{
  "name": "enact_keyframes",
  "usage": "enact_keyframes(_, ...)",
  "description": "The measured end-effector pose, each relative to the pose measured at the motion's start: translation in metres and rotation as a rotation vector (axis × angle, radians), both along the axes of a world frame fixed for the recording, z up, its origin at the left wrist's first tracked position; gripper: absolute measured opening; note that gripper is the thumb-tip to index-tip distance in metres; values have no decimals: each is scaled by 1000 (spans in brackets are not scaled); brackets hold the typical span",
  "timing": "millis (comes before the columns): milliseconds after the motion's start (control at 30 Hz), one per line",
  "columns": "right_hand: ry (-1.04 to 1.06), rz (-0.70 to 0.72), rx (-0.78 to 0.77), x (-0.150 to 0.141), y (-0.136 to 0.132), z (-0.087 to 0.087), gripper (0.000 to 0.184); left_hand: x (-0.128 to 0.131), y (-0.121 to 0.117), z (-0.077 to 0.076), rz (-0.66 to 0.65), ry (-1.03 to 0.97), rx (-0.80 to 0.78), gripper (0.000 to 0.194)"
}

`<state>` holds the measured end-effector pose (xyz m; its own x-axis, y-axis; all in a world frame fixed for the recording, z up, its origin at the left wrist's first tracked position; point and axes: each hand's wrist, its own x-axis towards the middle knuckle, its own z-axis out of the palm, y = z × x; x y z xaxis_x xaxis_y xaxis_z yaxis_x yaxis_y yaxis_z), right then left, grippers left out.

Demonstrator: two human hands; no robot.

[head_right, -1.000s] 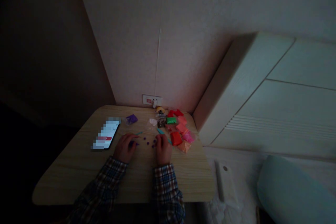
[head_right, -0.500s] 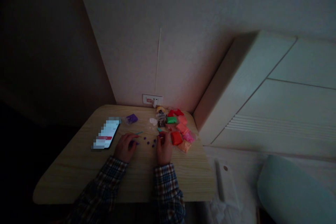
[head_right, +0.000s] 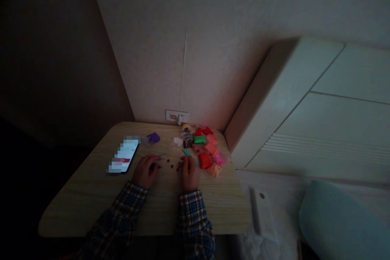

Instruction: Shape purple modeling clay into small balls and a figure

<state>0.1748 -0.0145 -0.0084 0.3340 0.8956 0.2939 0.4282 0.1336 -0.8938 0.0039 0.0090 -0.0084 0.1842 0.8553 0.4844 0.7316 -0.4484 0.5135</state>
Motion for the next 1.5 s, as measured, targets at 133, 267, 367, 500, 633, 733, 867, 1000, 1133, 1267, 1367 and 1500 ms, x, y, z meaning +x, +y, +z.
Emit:
enact_keyframes(133,-21,-44,25,-1,0,1,28,0,0,-2,7,-8,6,24)
enact_keyframes(267,7,-24,41,0,2,-3,26,2,1,-6,-13,19,-4,25)
enact_keyframes(367,11,-32,45,1,3,-4,25,3,0,-7,-11,41,-26,27)
enact_keyframes(500,1,-46,58,1,3,-5,25,3,-1,-7,-7,59,-51,29)
enact_keyframes(633,-9,-36,37,1,2,-4,28,2,0,-7,-2,76,-58,29)
enact_keyframes(733,-18,-55,52,0,2,-3,23,3,1,-11,-7,98,-43,29)
enact_keyframes(867,-28,-49,61,0,3,-2,21,5,4,-17,-9,152,-23,40)
enact_keyframes(1000,-47,-64,66,0,3,-2,18,5,4,-20,9,195,-6,44)
enact_keyframes(1133,-56,-71,60,2,3,-3,19,6,2,-16,-11,217,-3,44)
enact_keyframes(1267,-57,-107,68,5,3,-3,21,11,-3,-8,-17,220,30,42)
enact_keyframes(1367,-61,-135,86,5,2,-2,20,17,-7,-5,-33,216,46,41)
enact_keyframes(1500,-84,-119,64,5,1,-1,22,22,-10,-3,-62,227,39,40)
